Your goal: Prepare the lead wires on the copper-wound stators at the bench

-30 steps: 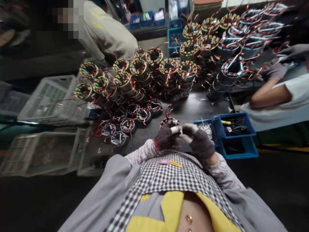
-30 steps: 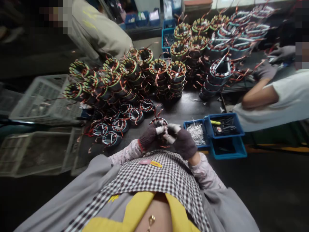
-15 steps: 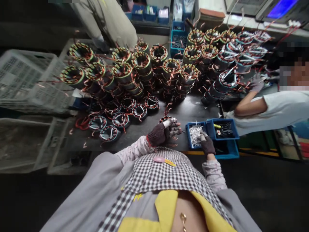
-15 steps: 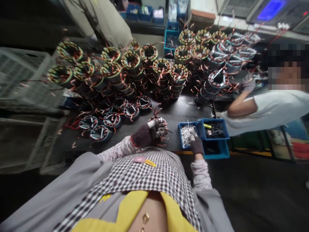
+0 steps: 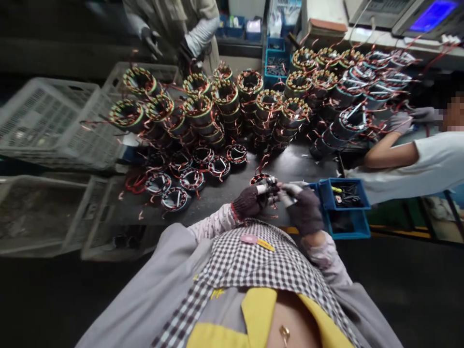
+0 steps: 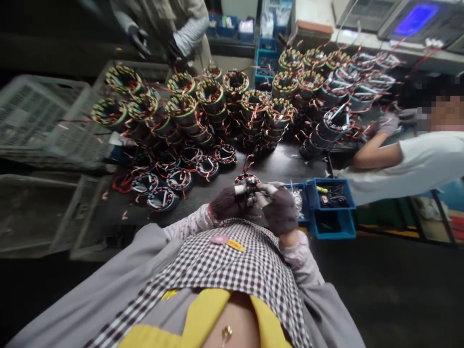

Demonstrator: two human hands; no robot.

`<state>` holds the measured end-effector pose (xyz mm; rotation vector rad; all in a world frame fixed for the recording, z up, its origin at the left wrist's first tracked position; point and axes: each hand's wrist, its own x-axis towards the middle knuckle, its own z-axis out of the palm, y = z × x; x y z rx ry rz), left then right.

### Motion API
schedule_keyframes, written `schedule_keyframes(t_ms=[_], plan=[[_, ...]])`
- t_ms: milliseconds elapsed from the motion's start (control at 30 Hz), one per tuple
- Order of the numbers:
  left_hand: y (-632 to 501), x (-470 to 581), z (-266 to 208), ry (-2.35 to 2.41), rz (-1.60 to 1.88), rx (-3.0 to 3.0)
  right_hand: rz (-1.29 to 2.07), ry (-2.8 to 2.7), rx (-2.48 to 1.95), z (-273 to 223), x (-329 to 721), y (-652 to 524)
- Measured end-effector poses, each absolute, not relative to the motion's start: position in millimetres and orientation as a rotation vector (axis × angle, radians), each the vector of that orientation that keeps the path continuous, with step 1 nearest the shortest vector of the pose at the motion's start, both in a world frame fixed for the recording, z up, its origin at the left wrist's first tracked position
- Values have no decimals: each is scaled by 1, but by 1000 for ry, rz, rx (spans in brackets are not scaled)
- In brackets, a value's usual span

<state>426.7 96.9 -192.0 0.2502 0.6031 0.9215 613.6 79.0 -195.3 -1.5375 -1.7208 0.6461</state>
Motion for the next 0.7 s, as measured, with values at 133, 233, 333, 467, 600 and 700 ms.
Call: schedule_keyframes(t_ms=[133,233,333,467,600,700], plan=[[92,438,-182,622,938,338,458,-1825,-1565,-194,573,86],[91,442,-179,714,958,417,445,-1754,-1562,-204,572,83],[95,445,-181,824,1020,508,581,-1630,-1475,-206,583,78],[103,447,-186,943,1006,601,856,-1362,-1446,-212,607,73],[108,443,-196,1166,1076,704,878,-1143,-1542,-240,640,65],[109,441,-204,1285,1105,739,870,-1077,-1674,-278,665,56]])
